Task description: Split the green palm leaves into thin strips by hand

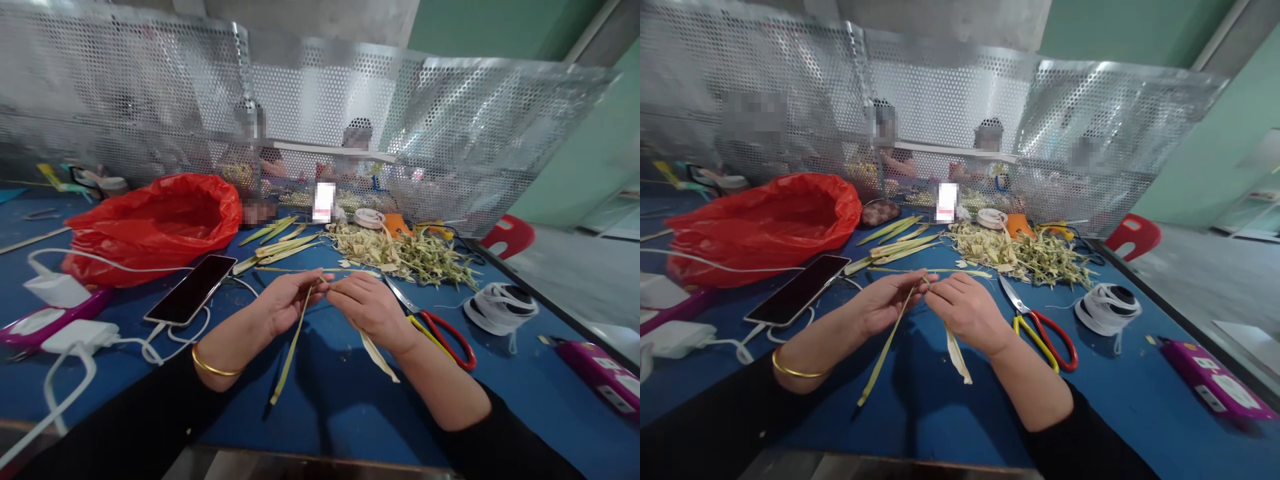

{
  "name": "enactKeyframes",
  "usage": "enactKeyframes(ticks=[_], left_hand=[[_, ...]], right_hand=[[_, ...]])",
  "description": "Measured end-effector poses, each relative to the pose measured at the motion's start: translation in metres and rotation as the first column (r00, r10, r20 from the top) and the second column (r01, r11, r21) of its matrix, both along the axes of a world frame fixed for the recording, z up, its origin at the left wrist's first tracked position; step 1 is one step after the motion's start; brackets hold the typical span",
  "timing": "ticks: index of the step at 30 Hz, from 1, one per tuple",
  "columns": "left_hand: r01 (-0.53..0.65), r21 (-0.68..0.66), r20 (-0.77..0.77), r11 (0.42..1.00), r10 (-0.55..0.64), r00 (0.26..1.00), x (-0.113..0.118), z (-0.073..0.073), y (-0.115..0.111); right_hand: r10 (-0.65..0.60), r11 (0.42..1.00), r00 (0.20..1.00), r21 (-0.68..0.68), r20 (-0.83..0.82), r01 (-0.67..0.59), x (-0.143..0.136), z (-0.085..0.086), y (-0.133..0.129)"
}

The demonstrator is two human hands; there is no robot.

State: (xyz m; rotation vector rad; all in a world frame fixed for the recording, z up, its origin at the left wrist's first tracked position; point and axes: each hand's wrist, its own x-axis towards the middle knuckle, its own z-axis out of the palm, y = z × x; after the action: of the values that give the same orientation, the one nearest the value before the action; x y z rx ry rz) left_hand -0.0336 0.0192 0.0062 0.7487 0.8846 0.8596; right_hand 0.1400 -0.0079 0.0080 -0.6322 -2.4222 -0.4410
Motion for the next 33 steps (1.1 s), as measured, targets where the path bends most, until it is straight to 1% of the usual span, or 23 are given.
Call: enactKeyframes(ticks=[3,6,8,9,10,12,13,14,16,19,22,25,29,33], left_hand=[[-0.084,-0.082,0.048,0.993,0.088,0.995,0.0,0.001,-0.001],[-0.127,-0.088,0.051,0.988,0.132,0.99,0.001,0.006,-0.001],[-0.14,-0.067,0.041,0.988,0.143,0.989,0.001,0.01,-0.002],[-0.149,-0.042,0.033,0.988,0.151,0.988,0.002,0.011,-0.003],[-0.154,-0.011,0.021,0.988,0.154,0.988,0.002,0.013,-0.004],[-0.134,0.048,-0.011,0.99,0.134,0.991,0.003,0.013,-0.007],[-0.105,0.073,-0.026,0.992,0.107,0.994,0.004,0.012,-0.008],[-0.066,0.088,-0.037,0.994,0.07,0.997,0.004,0.012,-0.01],[0.015,0.104,-0.048,0.994,-0.01,0.999,0.005,0.009,-0.012],[0.074,0.107,-0.044,0.991,-0.07,0.997,0.006,0.008,-0.012],[0.074,0.08,-0.039,0.994,-0.071,0.997,0.006,0.009,-0.012],[0.063,0.057,-0.055,0.996,-0.06,0.997,0.005,0.009,-0.011],[0.067,0.08,-0.096,0.995,-0.059,0.994,0.005,0.004,-0.01],[0.084,0.099,-0.144,0.992,-0.069,0.987,0.007,0.002,-0.012]], right_hand=[[0.014,1.0,0.999,0.016,0.032,-0.014,0.0,0.0,0.0],[0.037,0.999,0.996,0.002,0.082,-0.037,0.001,-0.001,0.001],[0.055,0.998,0.998,-0.009,0.038,-0.054,0.001,-0.002,0.002],[0.048,0.999,0.998,-0.009,-0.03,-0.048,0.002,-0.003,0.002],[0.019,1.0,0.992,-0.005,-0.123,-0.02,0.002,-0.003,0.002],[-0.107,0.994,0.943,-0.02,-0.315,0.106,0.003,-0.004,0.004],[-0.184,0.983,0.909,-0.046,-0.374,0.18,0.004,-0.004,0.005],[-0.251,0.968,0.885,-0.076,-0.392,0.241,0.005,-0.005,0.007],[-0.322,0.947,0.882,-0.123,-0.343,0.298,0.007,-0.005,0.012],[-0.34,0.938,0.914,-0.152,-0.22,0.312,0.01,-0.007,0.017],[-0.372,0.926,0.909,-0.139,-0.185,0.351,0.01,-0.007,0.017],[-0.389,0.921,0.905,-0.091,-0.174,0.379,0.009,-0.006,0.015],[-0.408,0.913,0.898,-0.049,-0.162,0.406,0.008,-0.006,0.014],[-0.42,0.907,0.895,-0.052,-0.152,0.417,0.008,-0.006,0.014]])
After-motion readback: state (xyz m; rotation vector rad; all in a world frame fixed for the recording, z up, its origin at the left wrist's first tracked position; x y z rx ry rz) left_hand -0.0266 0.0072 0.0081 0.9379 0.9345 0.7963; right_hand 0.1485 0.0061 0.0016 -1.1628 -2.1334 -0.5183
